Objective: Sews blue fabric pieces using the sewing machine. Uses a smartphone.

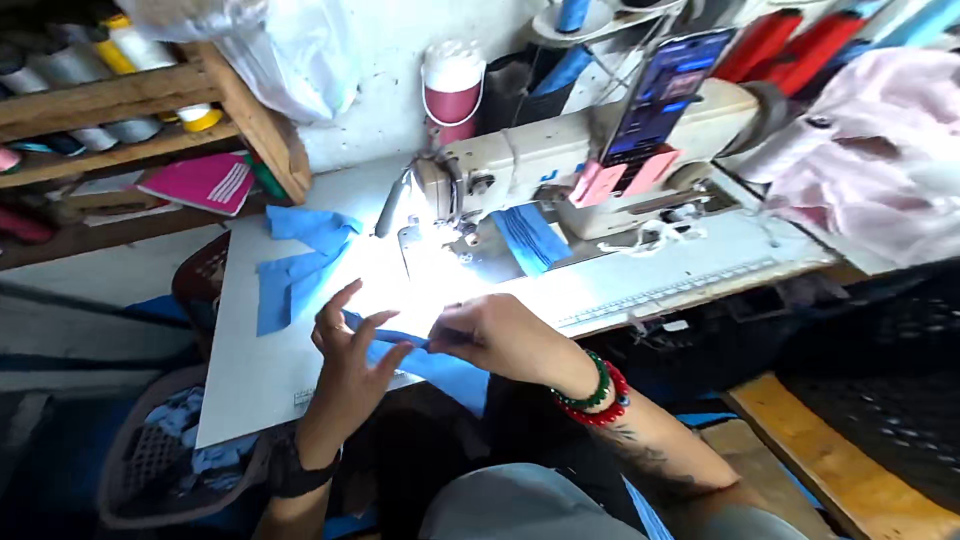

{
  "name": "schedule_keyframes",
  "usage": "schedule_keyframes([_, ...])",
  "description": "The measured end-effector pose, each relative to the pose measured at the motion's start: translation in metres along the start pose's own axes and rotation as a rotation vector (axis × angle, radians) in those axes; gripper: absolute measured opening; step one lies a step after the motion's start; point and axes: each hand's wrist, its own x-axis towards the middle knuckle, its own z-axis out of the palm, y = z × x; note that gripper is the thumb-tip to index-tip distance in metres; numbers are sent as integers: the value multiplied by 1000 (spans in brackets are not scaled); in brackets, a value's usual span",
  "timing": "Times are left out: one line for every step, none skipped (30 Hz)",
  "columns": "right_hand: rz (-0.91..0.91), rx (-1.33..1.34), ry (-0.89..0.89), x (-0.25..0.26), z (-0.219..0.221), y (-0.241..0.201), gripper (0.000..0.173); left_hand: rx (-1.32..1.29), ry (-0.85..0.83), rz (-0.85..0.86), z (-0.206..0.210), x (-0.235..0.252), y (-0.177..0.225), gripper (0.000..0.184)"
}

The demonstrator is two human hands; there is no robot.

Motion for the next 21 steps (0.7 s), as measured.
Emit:
schedule_keyframes([-10,-86,-41,-8,-5,-2,20,20,-76,28,6,-2,2,28])
schedule_keyframes([-21,-159,-69,-15,-10,-4,19,1,-149,52,12,-4,4,23])
schedule_keyframes([-31,-219,-96,-22,-15,-6,17,-40,-222,74,17,-5,5,21])
schedule_keyframes([-34,-268,-122,-28,-20,-7,16,-78,-287,102,21,-4,6,21])
schedule_keyframes([-31,-303,-144,-33,-24,-9,15,-109,-339,129,25,-3,6,19])
schedule_keyframes([-24,-326,-157,-38,-28,-9,14,-149,-383,149,27,-2,5,18])
schedule_keyframes([-22,-342,-155,-42,-30,-9,13,-192,-424,154,29,-2,5,17])
schedule_keyframes([-19,-354,-141,-46,-32,-9,11,-224,-457,149,30,-1,6,18])
schedule_keyframes([-15,-362,-124,-50,-33,-7,9,-245,-467,141,30,-1,6,18])
schedule_keyframes([-5,-365,-109,-53,-35,-6,9,-255,-458,134,30,-1,5,18])
schedule_keyframes([8,-364,-94,-56,-36,-4,9,-262,-447,127,29,0,4,18])
schedule_keyframes([20,-359,-77,-58,-36,-2,9,-271,-435,121,28,0,2,18])
schedule_keyframes([30,-350,-63,-61,-36,0,11,-281,-423,115,26,1,0,18])
schedule_keyframes([38,-336,-52,-62,-35,2,12,-296,-415,110,25,1,-2,18])
schedule_keyframes([48,-318,-48,-64,-34,4,13,-316,-408,99,23,1,-3,18])
schedule_keyframes([57,-299,-47,-66,-33,6,13,-336,-402,82,22,1,-5,17])
schedule_keyframes([63,-284,-40,-67,-31,7,13,-349,-394,56,20,0,-6,17])
schedule_keyframes([65,-270,-28,-68,-30,8,14,-355,-382,23,20,-1,-7,17])
schedule_keyframes([69,-251,-18,-69,-28,10,14,-362,-374,-10,19,-2,-9,17])
schedule_keyframes([77,-226,-10,-70,-26,11,15,-379,-371,-40,18,-4,-11,17])
schedule_keyframes([88,-195,-4,-71,-24,13,16,-410,-374,-64,17,-4,-14,18])
